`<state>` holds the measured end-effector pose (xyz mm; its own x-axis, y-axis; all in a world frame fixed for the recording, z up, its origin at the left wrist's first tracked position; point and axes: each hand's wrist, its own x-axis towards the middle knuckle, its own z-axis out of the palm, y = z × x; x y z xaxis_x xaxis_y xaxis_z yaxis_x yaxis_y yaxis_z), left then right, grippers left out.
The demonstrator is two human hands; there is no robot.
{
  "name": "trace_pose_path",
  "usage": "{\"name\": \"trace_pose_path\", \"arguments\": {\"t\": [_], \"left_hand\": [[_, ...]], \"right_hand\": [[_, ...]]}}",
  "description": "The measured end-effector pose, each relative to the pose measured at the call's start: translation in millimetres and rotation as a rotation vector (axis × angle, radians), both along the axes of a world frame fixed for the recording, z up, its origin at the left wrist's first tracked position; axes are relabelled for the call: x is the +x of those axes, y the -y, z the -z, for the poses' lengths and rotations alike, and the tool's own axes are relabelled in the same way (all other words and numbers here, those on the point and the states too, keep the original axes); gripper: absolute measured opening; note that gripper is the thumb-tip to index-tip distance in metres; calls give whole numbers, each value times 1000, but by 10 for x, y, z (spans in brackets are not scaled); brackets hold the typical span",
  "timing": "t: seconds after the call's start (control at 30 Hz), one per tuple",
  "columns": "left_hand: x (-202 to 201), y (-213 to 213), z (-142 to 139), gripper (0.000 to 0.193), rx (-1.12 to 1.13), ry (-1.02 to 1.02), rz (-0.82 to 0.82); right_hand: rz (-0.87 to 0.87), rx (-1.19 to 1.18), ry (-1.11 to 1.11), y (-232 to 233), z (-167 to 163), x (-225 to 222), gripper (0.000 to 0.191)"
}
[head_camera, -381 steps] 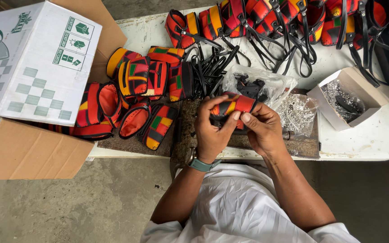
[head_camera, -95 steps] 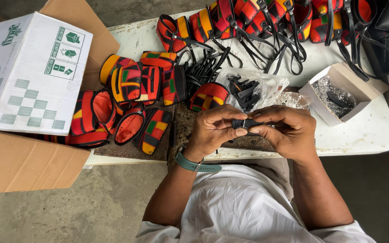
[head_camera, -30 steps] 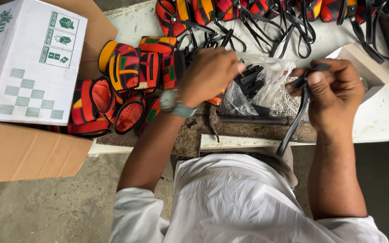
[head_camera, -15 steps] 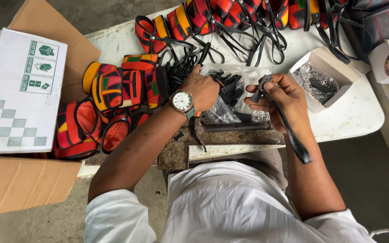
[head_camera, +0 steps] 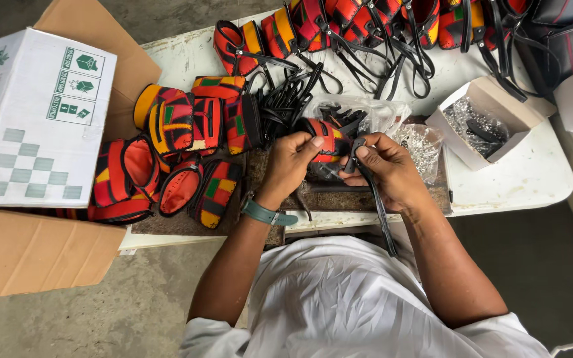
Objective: The person picks up small colorful fabric pouches from a work table and attaches black straps and hardware to them by hand, threading and fastening the strap ends, then sets the finished pouches aside on the table.
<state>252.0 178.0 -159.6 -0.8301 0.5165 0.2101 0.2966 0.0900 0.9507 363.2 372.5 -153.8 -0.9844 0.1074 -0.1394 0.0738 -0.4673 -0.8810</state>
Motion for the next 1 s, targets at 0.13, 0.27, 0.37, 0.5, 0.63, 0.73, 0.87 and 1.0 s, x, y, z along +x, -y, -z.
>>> {"name": "trace_pose_path", "arguments": {"t": [0.13,0.27,0.37,0.5,0.63,0.73,0.87,1.0], "left_hand": [[21,-55,307,26,133,169,74],[98,-143,486,18,382,472,183],[180,-176,515,19,382,431,194],[280,-171,435,23,280,238,164],[342,-143,339,25,196,29,150],[370,-131,315,23,212,-26,153],[430,-161,370,16,210,142,95],[432,-335,463,11,413,235,-51]], "right_hand": [[45,28,-8,-76,72,12,16],[182,224,-115,-36,172,79,24],[253,332,-185,33,229,92,25],[334,418,-220,92,218,62,29],[354,428,-192,82,203,64,30],[344,367,-164,56,282,82,29],[345,397,-191,112,449,59,27],[332,520,-209,186,376,60,21]]}}
